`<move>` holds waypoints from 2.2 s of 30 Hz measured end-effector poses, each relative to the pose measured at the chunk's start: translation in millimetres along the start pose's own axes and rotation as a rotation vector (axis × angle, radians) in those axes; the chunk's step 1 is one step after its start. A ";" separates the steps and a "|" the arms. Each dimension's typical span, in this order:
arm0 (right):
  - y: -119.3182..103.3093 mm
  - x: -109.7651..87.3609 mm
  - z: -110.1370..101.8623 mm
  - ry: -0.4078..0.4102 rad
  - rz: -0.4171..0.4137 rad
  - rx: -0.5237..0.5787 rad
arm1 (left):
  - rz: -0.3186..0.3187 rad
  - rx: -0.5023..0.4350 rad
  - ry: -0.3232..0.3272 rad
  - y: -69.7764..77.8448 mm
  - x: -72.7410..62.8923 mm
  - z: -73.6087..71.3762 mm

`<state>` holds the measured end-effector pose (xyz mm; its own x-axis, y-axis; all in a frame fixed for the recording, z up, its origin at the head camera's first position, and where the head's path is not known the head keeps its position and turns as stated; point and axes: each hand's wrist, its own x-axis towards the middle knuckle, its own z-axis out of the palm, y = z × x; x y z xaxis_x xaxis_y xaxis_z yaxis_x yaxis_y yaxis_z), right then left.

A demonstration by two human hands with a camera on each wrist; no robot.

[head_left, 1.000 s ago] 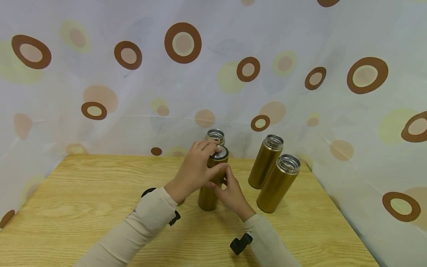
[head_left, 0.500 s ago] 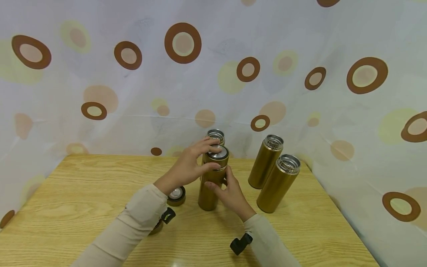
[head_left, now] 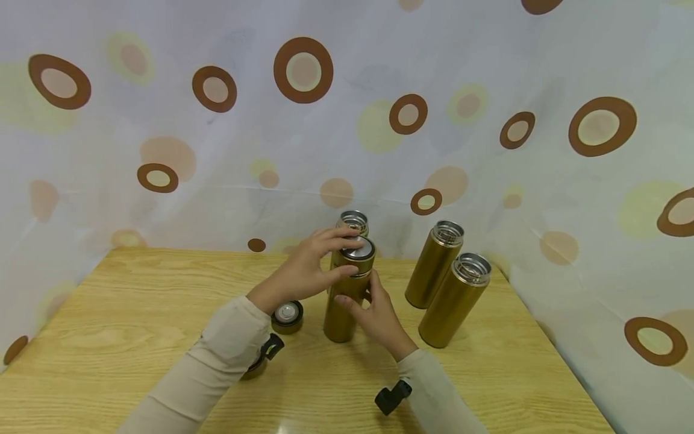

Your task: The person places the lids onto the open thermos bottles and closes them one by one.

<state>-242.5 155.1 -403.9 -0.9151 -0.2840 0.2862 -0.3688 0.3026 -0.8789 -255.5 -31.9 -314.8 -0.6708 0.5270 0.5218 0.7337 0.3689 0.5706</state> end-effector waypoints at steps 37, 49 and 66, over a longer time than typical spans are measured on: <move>1.1 1.1 -1.1 -0.003 0.005 0.020 | -0.003 -0.081 -0.030 -5.2 3.9 -1.7; 3.6 1.4 0.5 0.007 -0.014 0.001 | -0.051 -0.078 -0.046 -4.2 1.9 1.1; 3.4 -0.2 1.1 0.024 -0.050 -0.038 | -0.130 0.392 0.427 16.2 4.3 46.0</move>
<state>-243.4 155.1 -407.3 -0.8989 -0.2776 0.3388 -0.4195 0.3228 -0.8484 -241.5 11.5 -332.5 -0.6827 0.1338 0.7184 0.5733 0.7076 0.4130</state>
